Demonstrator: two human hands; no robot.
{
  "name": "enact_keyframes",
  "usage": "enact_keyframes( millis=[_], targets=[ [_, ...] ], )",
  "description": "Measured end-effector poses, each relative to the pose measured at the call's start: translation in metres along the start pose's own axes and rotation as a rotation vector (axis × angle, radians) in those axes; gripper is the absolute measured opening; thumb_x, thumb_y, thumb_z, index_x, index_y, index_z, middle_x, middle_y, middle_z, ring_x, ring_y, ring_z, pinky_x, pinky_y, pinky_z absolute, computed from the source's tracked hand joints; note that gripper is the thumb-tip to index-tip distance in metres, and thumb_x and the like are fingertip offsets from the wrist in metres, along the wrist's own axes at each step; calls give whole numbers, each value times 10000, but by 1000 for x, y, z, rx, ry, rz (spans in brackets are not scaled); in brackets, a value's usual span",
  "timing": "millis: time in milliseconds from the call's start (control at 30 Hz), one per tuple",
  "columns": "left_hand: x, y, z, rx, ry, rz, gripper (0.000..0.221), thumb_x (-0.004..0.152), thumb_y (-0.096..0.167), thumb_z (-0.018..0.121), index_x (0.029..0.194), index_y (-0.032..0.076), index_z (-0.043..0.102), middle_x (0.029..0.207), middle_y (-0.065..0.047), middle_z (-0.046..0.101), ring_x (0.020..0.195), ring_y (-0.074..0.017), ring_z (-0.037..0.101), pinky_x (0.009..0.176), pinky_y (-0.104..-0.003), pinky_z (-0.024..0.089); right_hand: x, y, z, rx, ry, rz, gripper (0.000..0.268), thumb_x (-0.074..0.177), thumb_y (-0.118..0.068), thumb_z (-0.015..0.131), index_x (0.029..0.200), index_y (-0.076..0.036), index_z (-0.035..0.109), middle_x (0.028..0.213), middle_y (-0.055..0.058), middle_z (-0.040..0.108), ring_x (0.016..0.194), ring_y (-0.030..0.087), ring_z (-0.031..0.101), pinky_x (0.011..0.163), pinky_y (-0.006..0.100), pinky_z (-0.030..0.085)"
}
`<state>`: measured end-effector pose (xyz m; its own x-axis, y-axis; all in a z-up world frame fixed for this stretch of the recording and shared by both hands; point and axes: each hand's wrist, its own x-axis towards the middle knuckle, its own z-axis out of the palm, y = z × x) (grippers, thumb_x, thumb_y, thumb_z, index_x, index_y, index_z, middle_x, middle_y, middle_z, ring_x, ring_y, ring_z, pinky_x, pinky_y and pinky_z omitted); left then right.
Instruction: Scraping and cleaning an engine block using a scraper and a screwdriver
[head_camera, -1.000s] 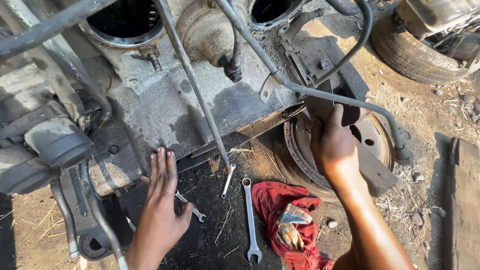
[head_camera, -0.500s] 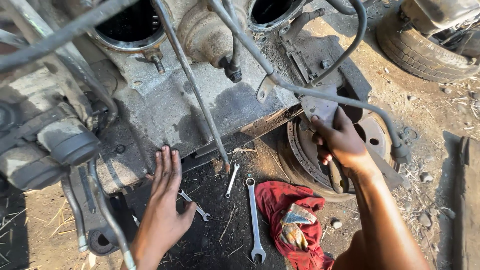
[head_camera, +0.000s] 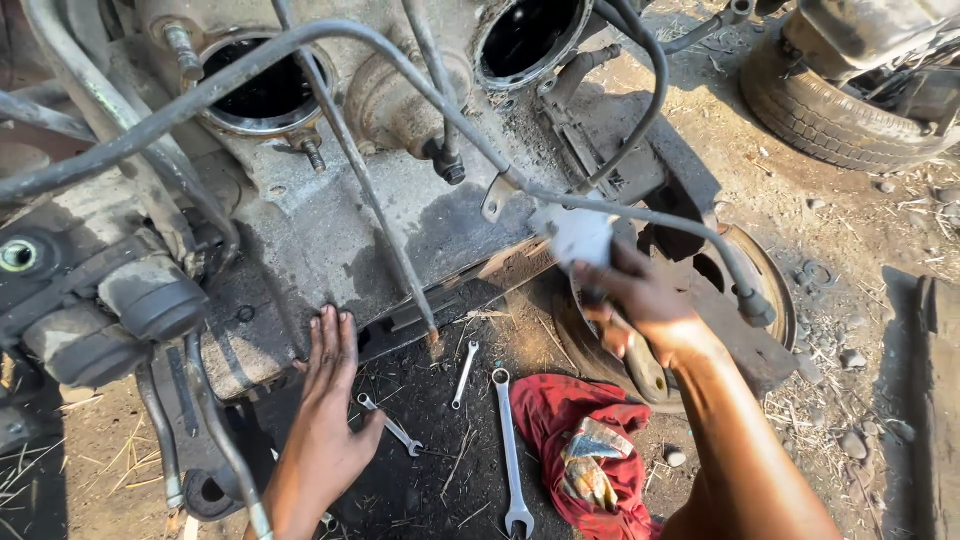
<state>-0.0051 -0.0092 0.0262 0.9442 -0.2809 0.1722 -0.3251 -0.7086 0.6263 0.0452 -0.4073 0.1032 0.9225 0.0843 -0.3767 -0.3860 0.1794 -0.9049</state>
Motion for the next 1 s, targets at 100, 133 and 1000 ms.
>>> enact_keyframes(
  millis=[100, 133, 1000],
  targets=[
    [5, 0, -2, -1, -10, -16, 1280, 705, -34, 773, 1810, 47, 131, 1914, -264, 35, 1744, -504, -25, 1321, -730, 122, -7, -4, 15, -144, -3, -54, 803, 1094, -237, 646, 1821, -185, 309, 683, 36, 589, 385, 114, 506, 279, 242, 412],
    [1, 1, -3, -2, -21, -28, 1264, 713, -28, 774, 1808, 38, 146, 1914, -268, 43, 1748, -500, -23, 1314, -730, 132, -12, -3, 22, -332, 113, -148, 769, 1078, -256, 664, 1781, -156, 369, 641, 33, 562, 392, 133, 487, 305, 278, 393],
    [1, 2, -5, 14, -9, 23, 1262, 722, -89, 760, 1806, 18, 121, 1903, -271, 26, 1738, -483, -21, 1364, -670, 87, -27, 38, 111, -482, 35, -243, 366, 1069, -69, 683, 1432, -46, 643, 765, 41, 689, 499, 121, 525, 393, 296, 412]
  ],
)
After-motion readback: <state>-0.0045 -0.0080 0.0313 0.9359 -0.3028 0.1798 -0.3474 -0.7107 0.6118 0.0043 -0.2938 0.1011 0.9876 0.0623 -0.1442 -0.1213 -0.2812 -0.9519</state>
